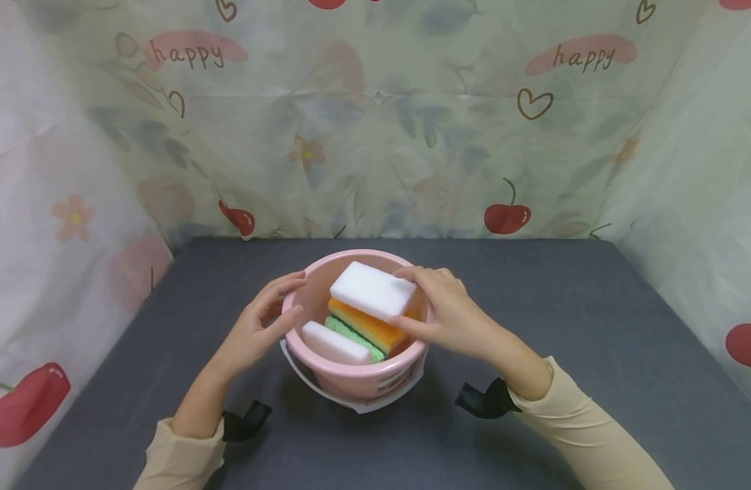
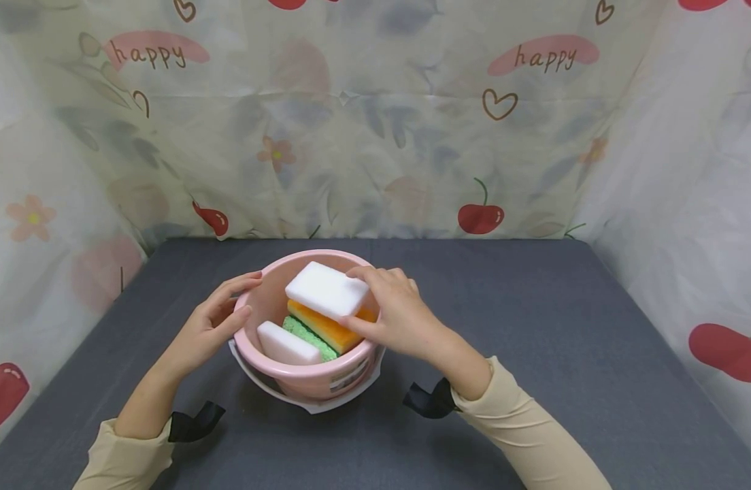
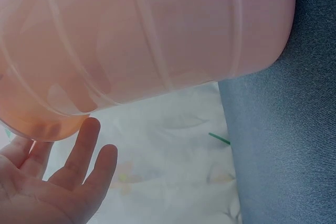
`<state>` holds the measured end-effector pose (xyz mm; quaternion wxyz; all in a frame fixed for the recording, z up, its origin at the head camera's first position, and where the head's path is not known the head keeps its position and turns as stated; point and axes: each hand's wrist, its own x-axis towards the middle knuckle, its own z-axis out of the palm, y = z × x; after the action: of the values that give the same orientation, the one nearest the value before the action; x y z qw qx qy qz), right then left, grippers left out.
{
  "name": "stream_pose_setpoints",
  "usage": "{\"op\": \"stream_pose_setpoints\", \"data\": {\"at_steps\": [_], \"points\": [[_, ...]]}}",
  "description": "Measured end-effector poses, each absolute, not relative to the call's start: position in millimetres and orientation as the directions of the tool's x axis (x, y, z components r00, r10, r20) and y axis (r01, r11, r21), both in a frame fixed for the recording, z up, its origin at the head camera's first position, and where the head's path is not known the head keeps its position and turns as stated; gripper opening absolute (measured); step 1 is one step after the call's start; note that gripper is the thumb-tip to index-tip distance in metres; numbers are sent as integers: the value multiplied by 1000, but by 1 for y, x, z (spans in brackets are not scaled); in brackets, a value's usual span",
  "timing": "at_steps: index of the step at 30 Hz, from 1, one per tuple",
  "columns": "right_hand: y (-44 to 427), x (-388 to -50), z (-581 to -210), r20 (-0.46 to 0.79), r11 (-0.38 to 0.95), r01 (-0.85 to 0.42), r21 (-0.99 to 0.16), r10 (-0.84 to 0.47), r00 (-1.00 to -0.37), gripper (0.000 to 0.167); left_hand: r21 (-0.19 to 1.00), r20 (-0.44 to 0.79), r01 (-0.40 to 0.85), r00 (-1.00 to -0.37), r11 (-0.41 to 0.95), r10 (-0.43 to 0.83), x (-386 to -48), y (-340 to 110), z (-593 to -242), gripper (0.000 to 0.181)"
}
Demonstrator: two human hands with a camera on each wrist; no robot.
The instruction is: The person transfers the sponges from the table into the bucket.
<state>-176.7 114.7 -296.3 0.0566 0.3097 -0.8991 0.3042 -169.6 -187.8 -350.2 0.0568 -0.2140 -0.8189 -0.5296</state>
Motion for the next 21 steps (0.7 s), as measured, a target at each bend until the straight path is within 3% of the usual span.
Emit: {"op": "stream_pose_setpoints", "data": {"at_steps": [7, 21], "points": [[116, -176, -296, 274, 629, -597, -498, -539, -796, 60, 842, 332, 423, -896, 335, 296, -170, -188, -351, 46], [132, -181, -295, 310, 618, -573, -538, -487, -817, 51, 836, 323, 414, -902, 359, 287, -170, -188, -348, 47]]}}
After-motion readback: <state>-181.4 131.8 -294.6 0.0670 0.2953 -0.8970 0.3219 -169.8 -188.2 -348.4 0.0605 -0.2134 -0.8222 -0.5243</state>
